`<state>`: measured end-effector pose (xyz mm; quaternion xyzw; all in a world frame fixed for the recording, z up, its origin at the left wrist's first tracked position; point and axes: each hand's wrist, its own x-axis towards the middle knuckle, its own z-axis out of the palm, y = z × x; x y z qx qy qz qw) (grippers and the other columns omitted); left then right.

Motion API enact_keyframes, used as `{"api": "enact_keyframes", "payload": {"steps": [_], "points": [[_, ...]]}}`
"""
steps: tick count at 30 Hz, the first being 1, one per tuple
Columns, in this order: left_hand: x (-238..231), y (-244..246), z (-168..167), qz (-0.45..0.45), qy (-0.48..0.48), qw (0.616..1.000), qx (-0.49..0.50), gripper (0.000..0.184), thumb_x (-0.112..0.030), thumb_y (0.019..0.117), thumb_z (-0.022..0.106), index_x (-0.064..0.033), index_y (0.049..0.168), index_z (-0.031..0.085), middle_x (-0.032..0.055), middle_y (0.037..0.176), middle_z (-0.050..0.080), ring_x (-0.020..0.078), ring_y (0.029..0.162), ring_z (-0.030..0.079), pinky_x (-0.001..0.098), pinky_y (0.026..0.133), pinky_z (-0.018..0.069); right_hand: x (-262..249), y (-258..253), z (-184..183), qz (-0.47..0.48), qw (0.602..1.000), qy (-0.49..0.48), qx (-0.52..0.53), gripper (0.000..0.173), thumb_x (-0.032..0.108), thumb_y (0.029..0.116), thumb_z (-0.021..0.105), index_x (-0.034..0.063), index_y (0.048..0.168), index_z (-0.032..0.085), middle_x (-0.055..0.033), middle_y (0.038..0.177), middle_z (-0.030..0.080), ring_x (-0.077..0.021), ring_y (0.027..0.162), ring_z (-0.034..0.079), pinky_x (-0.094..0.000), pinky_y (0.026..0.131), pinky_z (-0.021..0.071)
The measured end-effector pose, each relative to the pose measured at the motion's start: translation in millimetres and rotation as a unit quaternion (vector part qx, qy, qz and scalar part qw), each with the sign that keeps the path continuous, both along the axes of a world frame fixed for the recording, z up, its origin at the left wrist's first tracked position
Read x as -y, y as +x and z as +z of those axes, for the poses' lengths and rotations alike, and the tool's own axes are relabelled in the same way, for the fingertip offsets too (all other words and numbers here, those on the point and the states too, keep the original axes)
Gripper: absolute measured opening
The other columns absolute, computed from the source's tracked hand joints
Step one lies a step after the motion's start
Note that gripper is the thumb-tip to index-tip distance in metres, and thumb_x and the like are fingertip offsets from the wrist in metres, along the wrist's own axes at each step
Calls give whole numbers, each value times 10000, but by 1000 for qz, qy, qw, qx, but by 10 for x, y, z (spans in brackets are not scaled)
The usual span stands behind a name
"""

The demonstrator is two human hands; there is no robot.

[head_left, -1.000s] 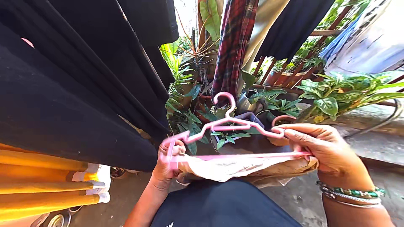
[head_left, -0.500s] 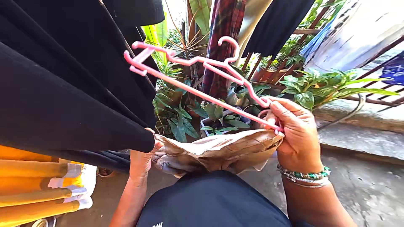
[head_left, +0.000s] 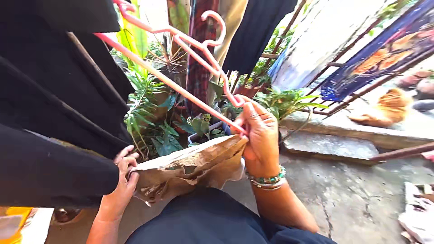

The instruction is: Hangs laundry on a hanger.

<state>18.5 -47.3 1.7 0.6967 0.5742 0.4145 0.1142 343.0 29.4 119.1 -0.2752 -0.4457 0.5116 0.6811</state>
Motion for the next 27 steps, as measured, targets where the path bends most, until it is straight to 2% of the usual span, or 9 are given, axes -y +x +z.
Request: {"api": "enact_keyframes", "payload": {"steps": [4, 7, 10, 12, 16, 20, 23, 25, 27], "points": [[-77, 119, -161, -49, 34, 998, -5, 281, 22, 935, 444, 18, 1031, 709, 116, 1008, 745, 154, 973, 716, 319, 927, 567, -8, -97, -2, 39, 996, -74, -44, 324, 236, 1107, 451, 59, 1193, 708, 22, 606, 600, 5, 456, 528, -138, 445, 478], [-107, 61, -179, -122, 31, 991, 54, 306, -92, 920, 472, -42, 1060, 740, 41, 990, 714, 55, 1006, 654, 221, 961, 510, -60, -67, -50, 35, 991, -110, -72, 314, 291, 1104, 454, 98, 1113, 702, 38, 615, 570, 8, 474, 510, -135, 460, 462], [-120, 75, -73, -153, 34, 978, 140, 223, -347, 925, 630, -206, 1083, 699, -112, 1019, 646, -39, 1032, 593, 166, 932, 493, -107, -4, -125, 31, 987, -120, -101, 309, 285, 1115, 412, 105, 1117, 664, 37, 680, 591, -10, 545, 561, -147, 528, 508], [-117, 133, 20, -145, 59, 968, 197, 108, -344, 985, 633, -265, 1045, 676, -163, 1025, 618, -52, 1047, 569, 172, 956, 467, -113, 8, -190, 33, 984, -130, -113, 291, 290, 1114, 414, 123, 1115, 653, 38, 738, 627, -13, 601, 599, -147, 572, 528], [-176, 193, 156, -164, 82, 924, 335, 141, -294, 1033, 553, -214, 1023, 668, -40, 1204, 641, 131, 1168, 604, 340, 1040, 500, -163, 30, -353, 4, 990, -102, -100, 299, 243, 1128, 351, 122, 1153, 623, 14, 829, 675, -48, 690, 646, -181, 626, 556], [-93, 322, 382, -82, 52, 903, 417, 159, -216, 1003, 631, -129, 1136, 647, -70, 1029, 700, 58, 978, 670, 289, 919, 568, -197, 154, -556, -50, 997, 27, 60, 184, 168, 1111, 380, 167, 1198, 543, 34, 898, 721, -75, 782, 704, -236, 709, 601], [-19, 320, 526, -129, -60, 882, 450, 303, -71, 976, 588, -37, 1277, 599, 56, 1148, 703, 142, 1007, 700, 314, 902, 597, -180, 201, -630, -49, 990, 39, 124, 160, 159, 1088, 436, 172, 1173, 571, 17, 891, 728, -73, 709, 676, -235, 624, 576], [41, 344, 555, -161, -106, 861, 471, 233, -118, 932, 699, -104, 1162, 738, 41, 1107, 754, 117, 964, 724, 271, 859, 607, -157, 197, -661, -28, 994, 13, 104, 170, 140, 1076, 448, 151, 1164, 594, -2, 871, 724, -71, 667, 659, -235, 592, 567], [112, 357, 598, -194, -133, 853, 466, 188, -242, 880, 775, -222, 1065, 795, -50, 995, 774, 24, 874, 720, 188, 785, 600, -171, 199, -701, -3, 997, 0, 72, 165, 118, 1066, 467, 136, 1147, 609, -26, 877, 740, -70, 650, 660, -229, 593, 565]]}}
